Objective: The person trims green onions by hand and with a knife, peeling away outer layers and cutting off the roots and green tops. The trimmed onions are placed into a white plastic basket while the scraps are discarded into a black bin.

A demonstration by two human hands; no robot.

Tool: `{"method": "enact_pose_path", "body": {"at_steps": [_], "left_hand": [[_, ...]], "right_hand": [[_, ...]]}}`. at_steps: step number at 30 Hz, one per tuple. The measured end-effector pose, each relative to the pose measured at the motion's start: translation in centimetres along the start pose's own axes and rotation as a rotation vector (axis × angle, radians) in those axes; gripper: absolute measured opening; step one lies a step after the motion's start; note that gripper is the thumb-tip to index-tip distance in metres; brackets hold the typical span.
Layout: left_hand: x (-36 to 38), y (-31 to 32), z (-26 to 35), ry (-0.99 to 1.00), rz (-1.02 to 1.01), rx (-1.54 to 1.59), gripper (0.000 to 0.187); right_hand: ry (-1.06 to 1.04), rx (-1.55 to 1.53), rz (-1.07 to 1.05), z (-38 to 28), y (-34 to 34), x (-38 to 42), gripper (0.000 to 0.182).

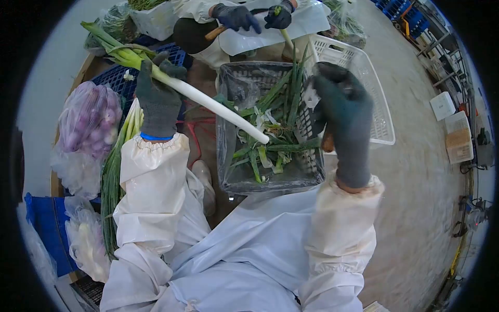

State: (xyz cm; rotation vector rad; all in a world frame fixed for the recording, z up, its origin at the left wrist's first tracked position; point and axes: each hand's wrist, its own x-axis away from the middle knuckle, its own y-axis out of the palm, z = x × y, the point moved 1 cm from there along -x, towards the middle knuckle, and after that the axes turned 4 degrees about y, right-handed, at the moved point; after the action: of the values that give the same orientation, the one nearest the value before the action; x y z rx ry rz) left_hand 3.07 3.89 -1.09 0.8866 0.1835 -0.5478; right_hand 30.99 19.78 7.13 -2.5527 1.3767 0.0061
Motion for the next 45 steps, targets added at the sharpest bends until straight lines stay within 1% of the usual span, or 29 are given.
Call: {"method": "enact_pose_path", "body": {"at_steps": [2, 3, 4, 5, 8, 11, 14, 15, 18, 20, 23, 29, 33, 35, 36, 38, 41, 42, 44, 45], "left_hand": [[0.3, -1.0, -1.1, 0.053, -0.05, -0.238, 0.031], [0.4, -0.8, -1.4, -0.021, -0.054, -0.108, 0.028], [0.6, -0.5, -1.7, -0.096, -0.057, 0.023, 0.026], [0.8, -0.2, -2.0, -0.171, -0.056, 0.153, 0.025], [1.1, -0.4, -3.0, -0.429, 0.077, 0.175, 0.026], [0.6, -1.7, -4.7, -0.687, -0.104, 0.333, 0.025], [2.2, 1.6, -3.4, -0.64, -0.159, 0.142, 0.024], [2.5, 2.1, -3.4, -0.539, -0.149, 0.016, 0.024], [2.7, 2.0, -2.9, -0.401, -0.199, -0.19, 0.025], [2.9, 2.1, -2.9, -0.404, -0.2, -0.19, 0.027], [3.3, 2.7, -2.6, -0.417, -0.176, -0.24, 0.029], [3.6, 3.3, -2.4, -0.395, -0.196, -0.259, 0.03], [3.4, 3.6, -2.4, -0.381, -0.158, -0.341, 0.03], [3.2, 3.5, -2.1, -0.326, -0.135, -0.387, 0.029], [3.0, 3.3, -2.0, -0.299, -0.122, -0.41, 0.029], [2.4, 2.6, -1.8, -0.31, -0.059, -0.422, 0.027], [1.6, 1.6, -1.1, -0.315, 0.043, -0.368, 0.024], [1.3, 1.3, -0.9, -0.314, 0.076, -0.338, 0.023], [1.1, 0.6, -1.0, -0.221, 0.104, -0.347, 0.023], [0.8, 0.2, -1.1, -0.178, 0.12, -0.35, 0.022]], "right_hand": [[-0.181, 0.238, 0.09, 3.1, 1.9, -0.3, 0.032], [0.009, 0.114, -0.04, 3.6, 2.9, 0.1, 0.035], [-0.115, 0.266, -0.032, 4.8, 4.3, 0.4, 0.039], [-0.09, 0.268, -0.113, 5.8, 5.5, 0.7, 0.043], [-0.132, 0.427, -0.226, 4.6, 8.3, 2.7, 0.042], [-0.372, 0.516, -0.129, 6.7, 9.6, 2.1, 0.038], [-0.346, 0.445, -0.126, 7.5, 9.7, 1.4, 0.035], [-0.341, 0.454, -0.124, 7.5, 9.8, 1.4, 0.035], [-0.304, 0.476, -0.131, 7.6, 9.9, 1.5, 0.036], [-0.251, 0.488, -0.155, 7.5, 9.8, 1.4, 0.036], [-0.13, 0.378, -0.191, 7.6, 9.7, 1.4, 0.036], [0.04, 0.377, -0.313, 7.6, 9.6, 1.0, 0.032], [-0.031, 0.306, -0.249, 7.4, 9.7, 1.4, 0.025], [-0.036, 0.285, -0.251, 5.9, 9.5, 2.0, 0.024], [-0.002, 0.215, -0.246, 5.5, 9.2, 2.2, 0.023], [0.064, 0.077, -0.241, 4.5, 8.7, 2.4, 0.021], [0.221, 0.005, -0.188, 1.2, 6.9, 2.4, 0.018], [0.198, -0.031, -0.151, 0.6, 6.1, 2.4, 0.017], [0.151, -0.105, -0.076, 0.1, 4.0, 2.4, 0.014], [0.157, -0.232, -0.069, -0.9, 3.1, 2.5, 0.012]]}}
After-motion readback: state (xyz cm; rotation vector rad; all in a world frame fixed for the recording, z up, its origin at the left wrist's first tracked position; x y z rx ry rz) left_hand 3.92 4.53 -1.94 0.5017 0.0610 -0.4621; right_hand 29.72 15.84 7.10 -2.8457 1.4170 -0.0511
